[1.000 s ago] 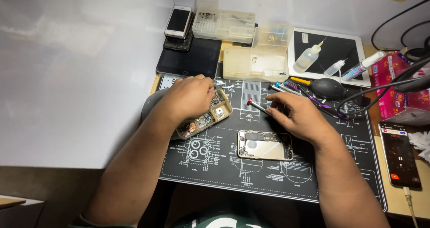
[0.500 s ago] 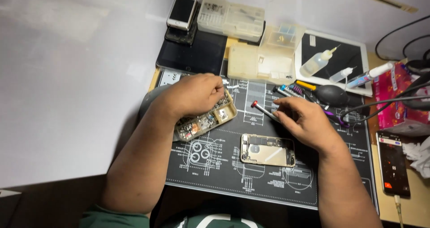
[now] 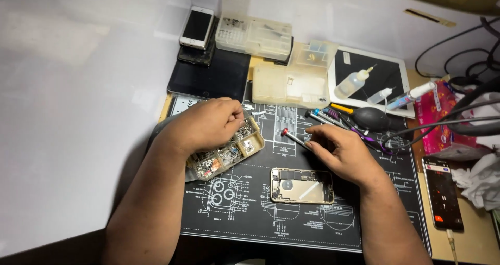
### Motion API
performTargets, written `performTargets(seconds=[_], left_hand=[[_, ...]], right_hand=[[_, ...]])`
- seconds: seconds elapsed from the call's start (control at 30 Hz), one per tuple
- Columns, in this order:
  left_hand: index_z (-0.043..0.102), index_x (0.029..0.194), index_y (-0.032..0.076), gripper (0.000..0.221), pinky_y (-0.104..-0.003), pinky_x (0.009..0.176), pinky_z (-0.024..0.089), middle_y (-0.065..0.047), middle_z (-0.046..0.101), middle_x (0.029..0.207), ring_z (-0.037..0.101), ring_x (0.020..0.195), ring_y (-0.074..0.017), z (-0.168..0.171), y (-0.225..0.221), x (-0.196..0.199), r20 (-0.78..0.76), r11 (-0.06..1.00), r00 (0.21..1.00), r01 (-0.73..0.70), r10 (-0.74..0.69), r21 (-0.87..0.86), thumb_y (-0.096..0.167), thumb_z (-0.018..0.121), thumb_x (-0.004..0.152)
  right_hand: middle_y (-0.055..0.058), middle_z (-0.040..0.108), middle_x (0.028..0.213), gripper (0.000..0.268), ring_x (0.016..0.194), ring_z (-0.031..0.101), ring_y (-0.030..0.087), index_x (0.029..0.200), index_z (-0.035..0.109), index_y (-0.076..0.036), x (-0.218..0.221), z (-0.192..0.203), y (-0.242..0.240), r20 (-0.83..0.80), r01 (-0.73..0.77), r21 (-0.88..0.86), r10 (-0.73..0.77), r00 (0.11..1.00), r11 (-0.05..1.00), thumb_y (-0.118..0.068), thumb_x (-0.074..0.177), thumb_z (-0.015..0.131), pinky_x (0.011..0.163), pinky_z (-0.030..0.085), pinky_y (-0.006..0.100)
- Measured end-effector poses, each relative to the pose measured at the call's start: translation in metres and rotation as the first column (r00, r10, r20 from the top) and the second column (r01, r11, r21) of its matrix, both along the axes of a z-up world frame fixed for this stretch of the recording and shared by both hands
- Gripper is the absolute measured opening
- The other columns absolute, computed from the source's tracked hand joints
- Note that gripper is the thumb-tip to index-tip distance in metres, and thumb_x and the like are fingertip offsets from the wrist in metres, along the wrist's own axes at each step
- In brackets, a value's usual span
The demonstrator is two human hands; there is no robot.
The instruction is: Repairing a mobile phone motherboard by using a precision screwdriver to manipulate small screws and components.
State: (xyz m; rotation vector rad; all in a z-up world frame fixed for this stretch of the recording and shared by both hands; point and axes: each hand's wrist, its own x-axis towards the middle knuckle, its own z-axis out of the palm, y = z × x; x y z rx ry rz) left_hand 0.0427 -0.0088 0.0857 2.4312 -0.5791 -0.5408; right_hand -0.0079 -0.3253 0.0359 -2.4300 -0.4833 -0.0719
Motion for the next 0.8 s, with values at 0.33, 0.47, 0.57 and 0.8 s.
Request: performTargets(seconds=[0.33,0.47,0.57,0.8], left_hand=[[0.060,0.078,0.006,0.025,-0.045,0.076,0.054,-0.014,0.063,0.080,0.065,0.079,-0.0331,-0.006,0.006,0.002,0.011,0.998,0.999,-0.036,0.036,-0.054,0.016,0.044,0.095],[0.059,0.078,0.008,0.026,-0.043,0.073,0.053,-0.011,0.062,0.079,0.062,0.077,-0.0302,-0.007,0.009,0.004,-0.002,0.998,1.000,0.002,-0.002,-0.056,0.017,0.043,0.096],[0.059,0.080,0.007,0.027,-0.043,0.072,0.053,-0.012,0.062,0.078,0.062,0.075,-0.0290,0.002,0.008,0.001,-0.030,0.998,0.999,0.037,-0.038,-0.041,0.018,0.042,0.098],[0.055,0.074,0.010,0.029,-0.039,0.068,0.051,-0.008,0.058,0.071,0.057,0.069,-0.0249,0.005,0.012,-0.004,-0.055,0.998,0.997,0.043,-0.046,-0.049,0.020,0.041,0.097]], right_hand=[[0.011,0.077,0.080,0.024,0.067,0.071,0.029,0.112,0.077,-0.012,0.000,-0.009,0.000,0.015,-0.002,-0.015,0.002,1.000,1.000,-0.017,0.089,0.074,0.061,0.054,0.038],[0.008,0.075,0.076,0.020,0.068,0.069,0.024,0.107,0.078,-0.011,-0.005,-0.008,0.013,0.056,0.043,0.057,-0.047,0.997,0.997,-0.015,0.088,0.076,0.063,0.053,0.035],[0.006,0.074,0.074,0.018,0.068,0.069,0.021,0.105,0.079,-0.013,-0.011,0.001,0.035,0.079,0.101,0.110,-0.110,0.991,0.989,-0.018,0.087,0.078,0.063,0.053,0.033],[0.012,0.076,0.083,0.022,0.072,0.070,0.028,0.104,0.076,-0.009,-0.003,0.015,0.091,-0.024,0.037,0.044,-0.036,0.999,0.998,-0.022,0.087,0.078,0.063,0.054,0.039]])
